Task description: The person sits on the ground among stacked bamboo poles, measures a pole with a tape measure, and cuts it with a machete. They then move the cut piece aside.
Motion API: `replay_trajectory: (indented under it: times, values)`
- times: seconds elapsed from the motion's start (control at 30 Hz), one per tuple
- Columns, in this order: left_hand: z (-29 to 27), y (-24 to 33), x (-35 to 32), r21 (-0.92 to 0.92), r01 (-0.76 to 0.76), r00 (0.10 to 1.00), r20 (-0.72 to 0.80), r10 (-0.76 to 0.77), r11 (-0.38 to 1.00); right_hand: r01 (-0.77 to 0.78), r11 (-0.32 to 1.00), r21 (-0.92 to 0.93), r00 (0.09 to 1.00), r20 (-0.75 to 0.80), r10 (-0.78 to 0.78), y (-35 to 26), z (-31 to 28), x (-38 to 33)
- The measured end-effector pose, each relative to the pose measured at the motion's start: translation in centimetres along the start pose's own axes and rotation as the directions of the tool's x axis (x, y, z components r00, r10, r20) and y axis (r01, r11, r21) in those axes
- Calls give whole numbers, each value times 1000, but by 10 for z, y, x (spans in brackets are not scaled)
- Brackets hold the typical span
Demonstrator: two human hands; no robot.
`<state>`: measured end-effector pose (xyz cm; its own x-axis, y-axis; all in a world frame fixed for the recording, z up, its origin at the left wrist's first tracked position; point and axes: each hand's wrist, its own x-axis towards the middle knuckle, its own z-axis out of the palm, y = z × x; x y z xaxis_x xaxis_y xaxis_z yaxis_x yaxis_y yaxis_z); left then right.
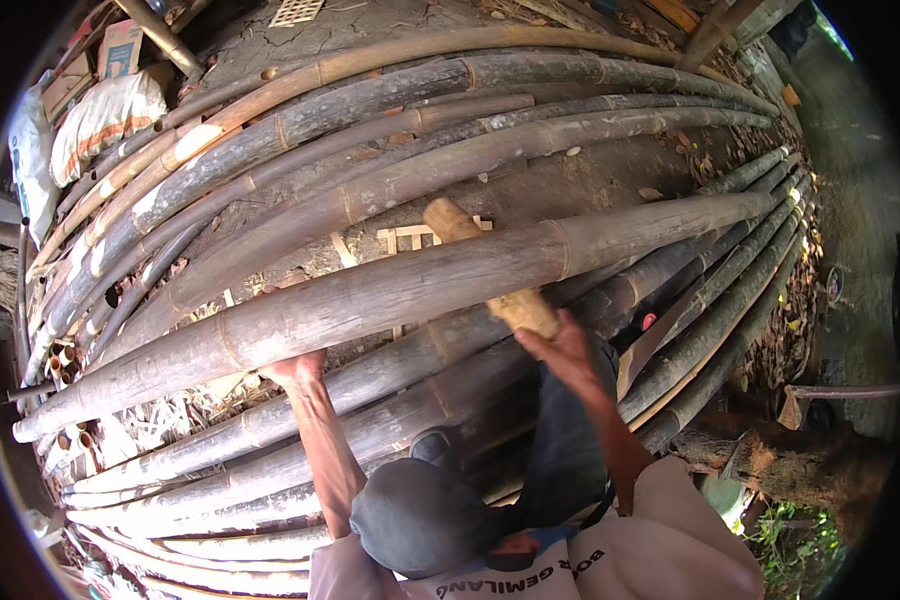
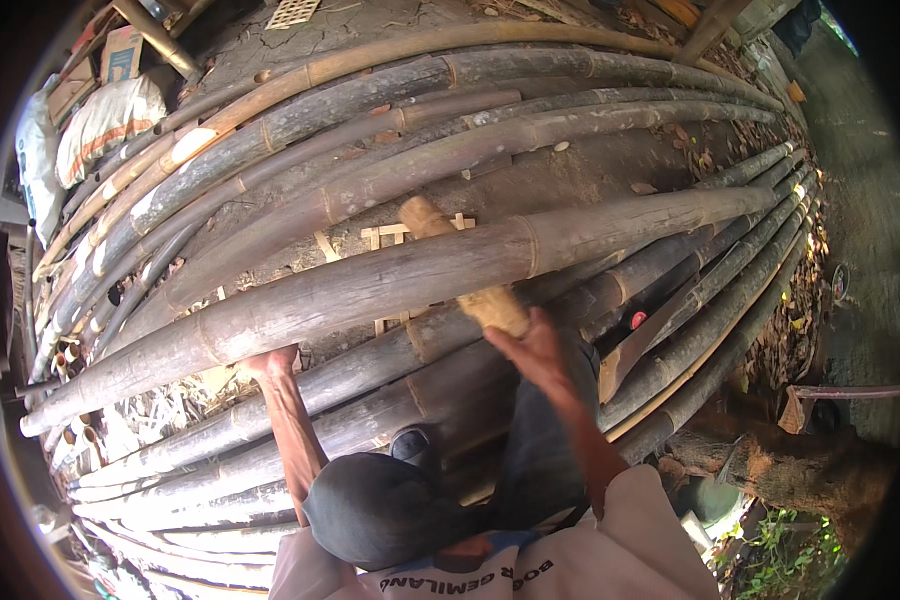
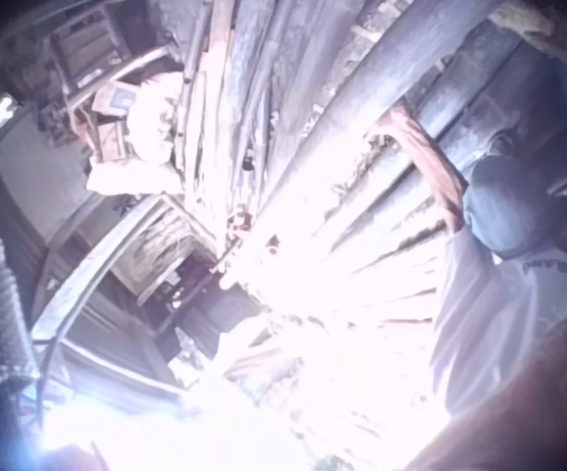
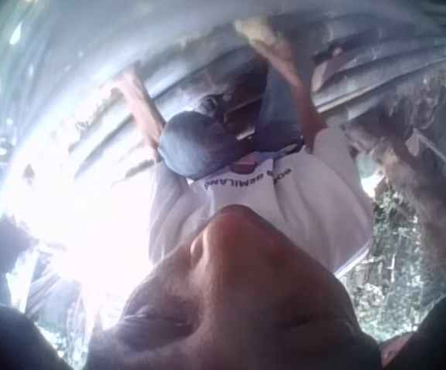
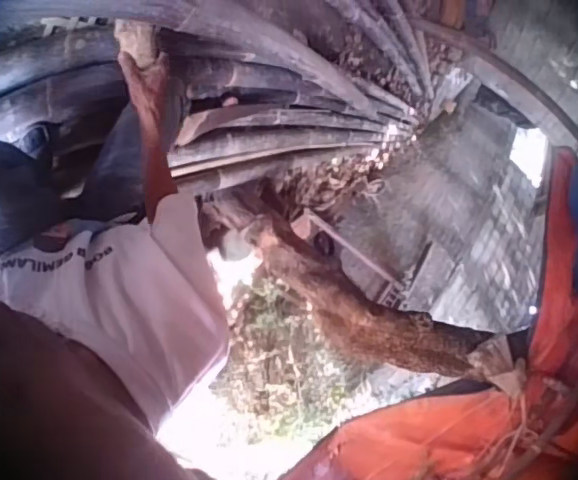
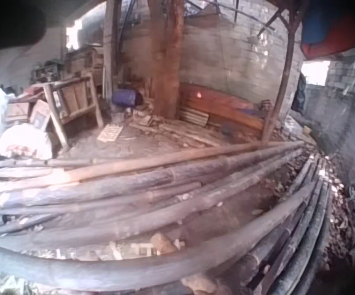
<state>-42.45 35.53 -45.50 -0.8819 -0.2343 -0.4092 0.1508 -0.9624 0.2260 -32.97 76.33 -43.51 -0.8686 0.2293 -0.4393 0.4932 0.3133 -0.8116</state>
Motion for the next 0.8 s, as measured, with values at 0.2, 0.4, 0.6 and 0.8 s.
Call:
replay_trajectory:
  times: [0.2,0.4,0.6,0.8]
  values:
    - [2,-26,-7,-79,102,991,97,-95,992,304,951,61,924,-262,-278,24,147,30]
    - [-30,-46,-10,-121,119,985,-112,-133,985,421,817,-394,750,-355,-558,5,184,32]
    - [-47,-67,-10,-212,192,973,-82,-214,958,358,874,-330,873,-213,-438,-2,174,37]
    - [-42,-79,-22,-209,253,936,-193,-293,945,401,865,-301,860,-201,-469,27,171,49]
